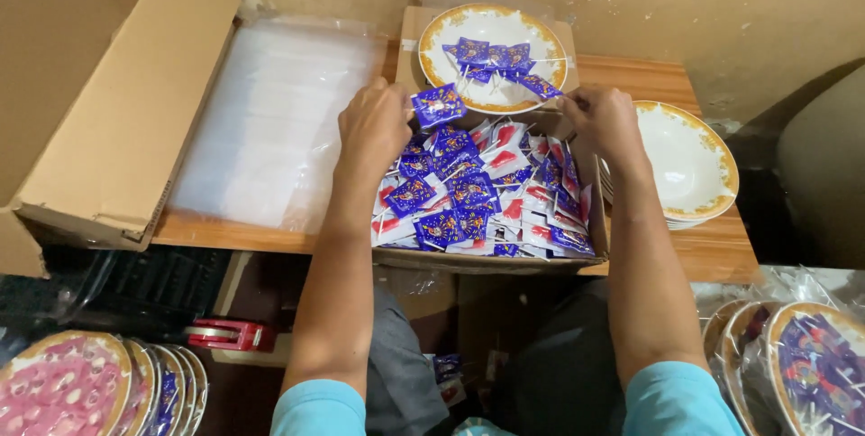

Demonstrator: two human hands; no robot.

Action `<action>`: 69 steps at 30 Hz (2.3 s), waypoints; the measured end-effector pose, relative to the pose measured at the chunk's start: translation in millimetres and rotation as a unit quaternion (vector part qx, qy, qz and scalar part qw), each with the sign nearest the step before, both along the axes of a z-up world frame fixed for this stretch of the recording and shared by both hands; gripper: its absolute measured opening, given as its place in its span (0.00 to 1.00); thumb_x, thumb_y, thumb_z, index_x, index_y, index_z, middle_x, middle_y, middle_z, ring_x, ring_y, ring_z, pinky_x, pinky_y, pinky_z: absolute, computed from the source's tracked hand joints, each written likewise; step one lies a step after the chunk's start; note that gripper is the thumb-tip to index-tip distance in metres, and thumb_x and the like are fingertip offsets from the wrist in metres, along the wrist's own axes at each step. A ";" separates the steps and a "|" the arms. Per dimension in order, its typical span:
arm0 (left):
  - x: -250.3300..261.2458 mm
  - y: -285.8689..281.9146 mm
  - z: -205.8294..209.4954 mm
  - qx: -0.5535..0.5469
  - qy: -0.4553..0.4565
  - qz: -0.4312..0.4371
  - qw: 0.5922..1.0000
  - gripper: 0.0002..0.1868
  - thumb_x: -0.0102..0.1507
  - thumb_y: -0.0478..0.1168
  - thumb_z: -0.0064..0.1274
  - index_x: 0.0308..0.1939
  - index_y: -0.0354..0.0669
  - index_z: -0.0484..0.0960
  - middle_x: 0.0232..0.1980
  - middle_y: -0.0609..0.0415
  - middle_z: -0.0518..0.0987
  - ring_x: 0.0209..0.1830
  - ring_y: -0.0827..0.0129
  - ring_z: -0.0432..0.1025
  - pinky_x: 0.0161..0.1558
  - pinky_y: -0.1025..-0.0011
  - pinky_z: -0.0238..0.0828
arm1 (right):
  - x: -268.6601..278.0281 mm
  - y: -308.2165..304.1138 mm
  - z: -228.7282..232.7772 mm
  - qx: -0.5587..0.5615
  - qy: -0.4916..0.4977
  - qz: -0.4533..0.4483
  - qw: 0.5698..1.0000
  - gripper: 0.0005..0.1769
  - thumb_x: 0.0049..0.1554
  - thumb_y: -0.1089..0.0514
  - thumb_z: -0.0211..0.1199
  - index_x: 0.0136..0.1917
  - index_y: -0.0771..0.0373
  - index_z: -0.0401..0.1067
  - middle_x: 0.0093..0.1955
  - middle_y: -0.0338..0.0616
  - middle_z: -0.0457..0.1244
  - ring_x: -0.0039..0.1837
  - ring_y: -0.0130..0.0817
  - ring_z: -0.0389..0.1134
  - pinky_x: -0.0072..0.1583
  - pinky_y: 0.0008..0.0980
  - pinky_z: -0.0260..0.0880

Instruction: A person picks up lollipops from a box and arranges them neatly on a decorative plate before wrapping the plate in plastic.

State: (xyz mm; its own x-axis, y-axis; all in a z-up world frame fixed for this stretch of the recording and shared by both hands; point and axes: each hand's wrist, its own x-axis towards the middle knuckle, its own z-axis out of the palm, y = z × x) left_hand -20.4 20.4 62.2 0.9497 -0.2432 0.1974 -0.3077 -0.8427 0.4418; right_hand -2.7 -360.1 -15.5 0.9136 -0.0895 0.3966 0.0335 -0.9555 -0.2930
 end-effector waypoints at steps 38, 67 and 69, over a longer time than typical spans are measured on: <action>106.2 -114.4 -72.6 -0.093 -0.152 0.050 0.983 0.10 0.61 0.47 0.62 0.39 0.47 0.81 0.36 0.52 0.81 0.47 0.53 0.77 0.49 0.51 0.75 | 44.9 73.8 0.5 -0.028 -0.131 -0.041 0.990 0.10 0.60 0.42 0.67 0.48 0.47 0.81 0.38 0.35 0.65 0.49 0.43 0.71 0.55 0.44 0.65; 90.6 -27.8 -62.4 -0.062 0.061 0.064 0.994 0.16 0.63 0.54 0.47 0.41 0.55 0.87 0.43 0.45 0.84 0.51 0.42 0.79 0.49 0.44 0.73 | -40.8 38.6 20.0 0.241 0.012 0.084 0.967 0.09 0.58 0.56 0.58 0.40 0.51 0.78 0.30 0.37 0.67 0.37 0.31 0.70 0.46 0.31 0.68; 74.8 -24.8 -71.3 -0.042 0.084 0.008 0.996 0.17 0.63 0.47 0.45 0.44 0.47 0.88 0.47 0.34 0.83 0.54 0.34 0.76 0.55 0.45 0.73 | -51.1 43.3 20.5 0.178 0.081 0.098 0.976 0.10 0.55 0.60 0.60 0.47 0.59 0.82 0.42 0.54 0.72 0.52 0.59 0.72 0.56 0.49 0.69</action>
State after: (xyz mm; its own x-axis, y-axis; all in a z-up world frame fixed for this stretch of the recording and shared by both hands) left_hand 54.4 -4.4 -9.1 0.9749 -0.2162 0.0540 -0.2092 -0.8047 0.5556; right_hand -53.8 -316.8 5.0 0.9751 -0.0118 0.2212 0.1317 -0.7721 -0.6217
